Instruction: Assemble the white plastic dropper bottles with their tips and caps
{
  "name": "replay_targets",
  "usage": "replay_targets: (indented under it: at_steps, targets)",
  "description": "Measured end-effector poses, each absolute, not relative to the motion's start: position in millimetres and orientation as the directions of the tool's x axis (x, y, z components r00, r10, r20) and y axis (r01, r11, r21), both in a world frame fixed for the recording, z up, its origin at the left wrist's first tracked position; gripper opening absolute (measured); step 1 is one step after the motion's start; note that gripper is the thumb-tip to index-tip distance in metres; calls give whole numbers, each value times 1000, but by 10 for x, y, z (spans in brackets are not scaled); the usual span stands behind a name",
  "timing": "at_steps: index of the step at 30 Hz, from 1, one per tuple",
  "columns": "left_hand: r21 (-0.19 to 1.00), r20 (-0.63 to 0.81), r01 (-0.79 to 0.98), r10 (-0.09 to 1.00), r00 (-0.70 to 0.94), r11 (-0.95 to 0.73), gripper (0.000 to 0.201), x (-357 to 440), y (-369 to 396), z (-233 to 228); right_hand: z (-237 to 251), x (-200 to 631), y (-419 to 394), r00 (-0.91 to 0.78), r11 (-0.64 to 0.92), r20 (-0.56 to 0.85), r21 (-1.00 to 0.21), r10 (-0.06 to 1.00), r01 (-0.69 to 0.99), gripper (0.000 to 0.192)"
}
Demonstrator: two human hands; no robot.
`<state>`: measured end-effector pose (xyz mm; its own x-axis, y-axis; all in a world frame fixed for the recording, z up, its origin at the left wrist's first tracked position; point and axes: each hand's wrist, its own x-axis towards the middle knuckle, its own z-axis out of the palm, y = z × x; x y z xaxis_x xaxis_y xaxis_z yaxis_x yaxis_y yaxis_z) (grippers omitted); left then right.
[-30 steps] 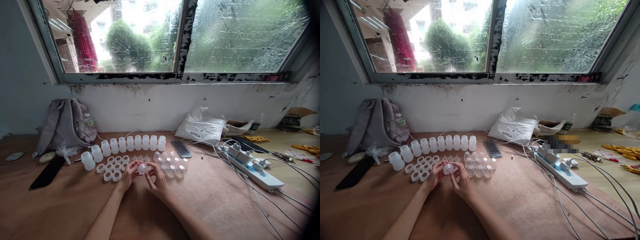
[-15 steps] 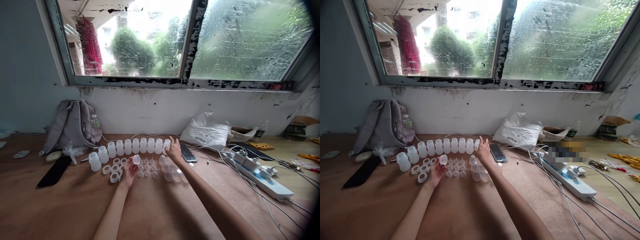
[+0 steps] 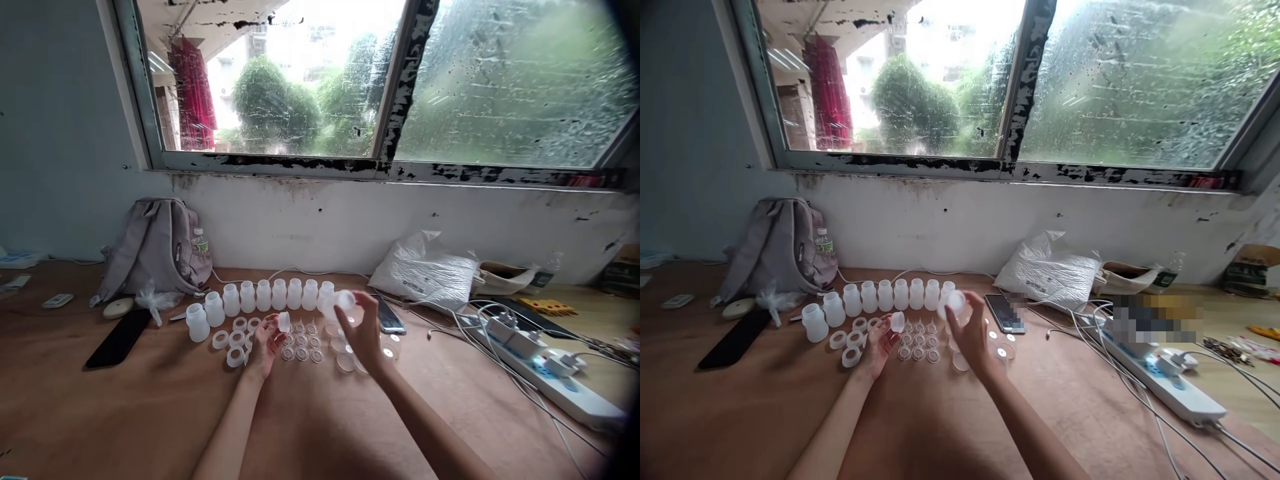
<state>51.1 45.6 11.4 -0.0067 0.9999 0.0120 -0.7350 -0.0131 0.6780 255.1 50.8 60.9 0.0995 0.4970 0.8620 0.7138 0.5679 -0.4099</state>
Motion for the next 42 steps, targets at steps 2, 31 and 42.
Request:
replay_targets:
  at_steps: [2, 31, 42]
  targets:
    - [705, 34, -709, 999, 17, -12, 25, 545, 431, 120, 473, 2415, 266, -17, 651, 870, -355, 492, 672, 40]
    - [865, 115, -482, 990, -79, -139, 21, 740, 265, 219, -5, 2323, 79, -160, 585, 699, -425, 697, 691, 37]
    - [848, 60, -520, 994, -94, -100, 25, 720, 286, 203, 172, 2365, 18, -155, 630, 701, -493, 696, 600, 37]
